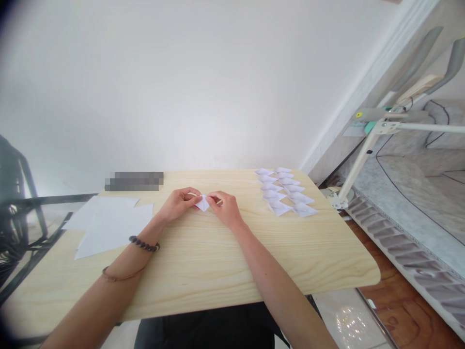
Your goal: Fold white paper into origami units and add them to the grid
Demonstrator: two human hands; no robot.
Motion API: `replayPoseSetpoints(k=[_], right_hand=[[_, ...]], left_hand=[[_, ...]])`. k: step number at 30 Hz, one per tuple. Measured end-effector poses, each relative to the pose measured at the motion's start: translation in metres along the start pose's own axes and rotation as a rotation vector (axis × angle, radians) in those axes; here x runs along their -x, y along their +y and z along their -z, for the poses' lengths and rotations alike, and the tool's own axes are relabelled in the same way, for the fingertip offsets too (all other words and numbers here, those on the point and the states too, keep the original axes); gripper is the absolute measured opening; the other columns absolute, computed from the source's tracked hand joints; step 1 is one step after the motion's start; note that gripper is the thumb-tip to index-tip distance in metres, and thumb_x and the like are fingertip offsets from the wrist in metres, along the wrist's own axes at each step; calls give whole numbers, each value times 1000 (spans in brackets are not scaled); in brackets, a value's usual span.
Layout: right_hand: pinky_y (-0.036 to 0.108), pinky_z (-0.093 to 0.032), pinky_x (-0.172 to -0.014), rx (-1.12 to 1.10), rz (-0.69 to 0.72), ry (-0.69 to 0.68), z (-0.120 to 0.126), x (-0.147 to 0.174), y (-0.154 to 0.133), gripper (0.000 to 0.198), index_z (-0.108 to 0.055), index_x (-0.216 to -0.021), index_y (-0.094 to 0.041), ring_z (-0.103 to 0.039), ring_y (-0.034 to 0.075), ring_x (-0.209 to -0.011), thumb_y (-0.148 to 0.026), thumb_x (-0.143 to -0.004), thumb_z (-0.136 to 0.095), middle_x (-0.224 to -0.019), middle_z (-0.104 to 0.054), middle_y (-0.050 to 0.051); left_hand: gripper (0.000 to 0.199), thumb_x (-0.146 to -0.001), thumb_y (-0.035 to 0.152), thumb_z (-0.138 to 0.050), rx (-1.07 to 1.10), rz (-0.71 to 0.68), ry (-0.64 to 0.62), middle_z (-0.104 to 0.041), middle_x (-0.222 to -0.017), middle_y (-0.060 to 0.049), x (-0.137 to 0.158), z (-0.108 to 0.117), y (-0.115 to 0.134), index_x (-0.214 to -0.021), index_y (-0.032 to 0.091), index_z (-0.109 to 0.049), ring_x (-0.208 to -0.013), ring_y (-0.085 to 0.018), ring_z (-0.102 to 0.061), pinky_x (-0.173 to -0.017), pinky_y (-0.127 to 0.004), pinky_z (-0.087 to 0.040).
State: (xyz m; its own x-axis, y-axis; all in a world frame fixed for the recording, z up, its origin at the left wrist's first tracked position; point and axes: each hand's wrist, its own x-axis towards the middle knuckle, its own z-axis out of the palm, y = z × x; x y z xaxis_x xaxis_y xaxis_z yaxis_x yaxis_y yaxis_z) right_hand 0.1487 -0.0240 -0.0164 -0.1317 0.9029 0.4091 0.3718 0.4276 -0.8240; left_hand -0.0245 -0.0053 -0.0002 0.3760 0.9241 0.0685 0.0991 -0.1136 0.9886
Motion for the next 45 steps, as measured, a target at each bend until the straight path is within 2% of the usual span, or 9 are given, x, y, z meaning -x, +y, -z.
replayPoseSetpoints(k=[7, 14, 20, 28, 33, 36, 39, 45], right_hand=[[20, -47, -53, 64, 99, 34, 0, 0, -1, 18, -63, -79, -17, -59, 12, -66, -30, -78, -50, -75, -64, 4], [19, -47, -52, 53, 115, 29, 0, -1, 0, 18, -62, -82, -18, -58, 12, -65, -30, -79, -50, -75, -63, 3], [19, -46, -53, 91, 124, 25, 0, 0, -2, 18, -62, -81, -17, -57, 11, -66, -28, -80, -48, -76, -62, 3], [20, -44, -52, 68, 35, 8, -1, -2, -1, 21, -62, -83, -17, -58, 12, -64, -33, -79, -49, -78, -63, 4], [21, -43, -54, 97, 0, -11, -1, -2, 1, 23, -64, -82, -17, -56, 11, -58, -35, -78, -51, -68, -64, 1], [21, -43, -55, 73, -56, 13, 0, -2, 2, 24, -64, -80, -17, -58, 12, -60, -37, -77, -51, -68, -65, 1], [21, -45, -56, 36, -106, 29, 1, -1, 1, 25, -63, -80, -17, -61, 13, -61, -39, -76, -52, -68, -66, 2], [20, -45, -56, -15, -119, -20, 3, -1, -3, 26, -61, -74, -17, -61, 12, -59, -38, -80, -47, -67, -67, 2]], left_hand=[[27, -71, 37, -60, -38, -29, -23, -64, -65, -2, 0, -1, -1, -81, 13, -58, -62, -14, -59, -60, -25, -47], [29, -72, 39, -59, -37, 9, -18, -64, -66, -2, 2, -3, 5, -85, 13, -58, -62, -15, -60, -61, -27, -48], [27, -72, 38, -59, -52, -3, -6, -65, -66, -3, 1, -5, 5, -80, 12, -59, -61, -14, -59, -59, -25, -46], [30, -71, 41, -60, -44, -36, 40, -65, -70, -4, -1, -5, 1, -81, 12, -60, -65, -17, -60, -60, -27, -48], [35, -72, 39, -59, 13, -55, 55, -65, -74, -5, -1, -4, 1, -95, 13, -55, -71, -17, -61, -64, -31, -50], [43, -65, 34, -67, 68, -35, 16, -64, -86, -6, 0, -5, 1, -101, 15, -52, -74, -18, -62, -67, -33, -51], [46, -60, 31, -71, 53, 4, 10, -63, -93, -7, 0, -5, 2, -98, 15, -53, -75, -19, -63, -70, -34, -50], [32, -66, 33, -66, 27, 15, -70, -66, -79, -6, 0, -4, -2, -87, 12, -58, -76, -19, -62, -75, -35, -48]])
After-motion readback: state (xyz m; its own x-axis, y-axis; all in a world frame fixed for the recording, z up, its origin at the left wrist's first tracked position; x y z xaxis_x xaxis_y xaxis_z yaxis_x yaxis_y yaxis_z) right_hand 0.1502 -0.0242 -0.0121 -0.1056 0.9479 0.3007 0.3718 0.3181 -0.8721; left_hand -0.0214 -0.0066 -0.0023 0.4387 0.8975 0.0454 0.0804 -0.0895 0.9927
